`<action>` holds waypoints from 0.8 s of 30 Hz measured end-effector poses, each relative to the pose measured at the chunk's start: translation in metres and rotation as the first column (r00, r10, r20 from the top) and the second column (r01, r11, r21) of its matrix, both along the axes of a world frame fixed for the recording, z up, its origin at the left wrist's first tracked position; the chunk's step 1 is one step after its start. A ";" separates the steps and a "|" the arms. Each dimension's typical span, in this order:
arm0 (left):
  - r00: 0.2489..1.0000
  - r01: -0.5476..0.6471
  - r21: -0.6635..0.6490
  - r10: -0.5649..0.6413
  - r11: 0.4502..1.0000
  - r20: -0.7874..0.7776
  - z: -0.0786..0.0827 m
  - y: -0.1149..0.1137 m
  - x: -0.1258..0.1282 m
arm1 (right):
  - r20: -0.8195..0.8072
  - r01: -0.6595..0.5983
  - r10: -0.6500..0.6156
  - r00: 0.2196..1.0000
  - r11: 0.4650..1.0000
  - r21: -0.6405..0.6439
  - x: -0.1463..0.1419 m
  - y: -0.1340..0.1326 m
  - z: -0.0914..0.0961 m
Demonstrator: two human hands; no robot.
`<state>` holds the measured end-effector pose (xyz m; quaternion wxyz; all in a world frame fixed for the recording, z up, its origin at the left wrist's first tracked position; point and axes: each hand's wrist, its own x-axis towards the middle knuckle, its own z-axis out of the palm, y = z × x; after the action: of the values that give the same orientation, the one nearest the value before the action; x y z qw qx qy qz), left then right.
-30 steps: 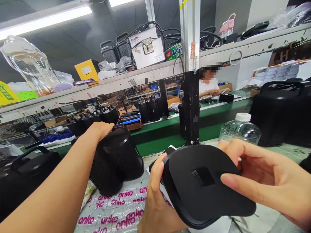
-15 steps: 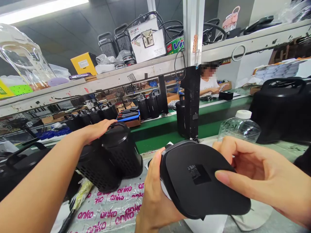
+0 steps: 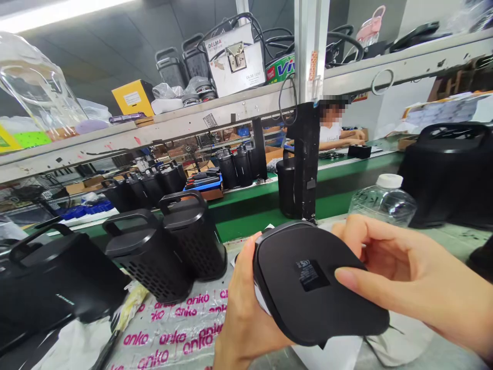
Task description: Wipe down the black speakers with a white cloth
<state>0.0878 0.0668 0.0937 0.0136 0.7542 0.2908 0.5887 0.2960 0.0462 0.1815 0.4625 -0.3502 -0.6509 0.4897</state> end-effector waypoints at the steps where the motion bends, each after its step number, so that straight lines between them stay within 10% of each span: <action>1: 1.000 -0.011 0.013 0.011 1.000 -0.016 0.001 0.000 0.000 | 0.002 0.007 -0.007 1.000 1.000 0.001 0.000 0.000 0.000; 24: 0.995 0.098 -0.017 -0.098 0.995 -0.001 -0.003 0.008 -0.008 | 0.006 0.002 -0.002 1.000 1.000 0.030 0.002 0.002 -0.002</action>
<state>0.0801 0.0748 0.0908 0.0486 0.7679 0.2582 0.5842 0.2979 0.0480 0.1794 0.4661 -0.3454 -0.6592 0.4784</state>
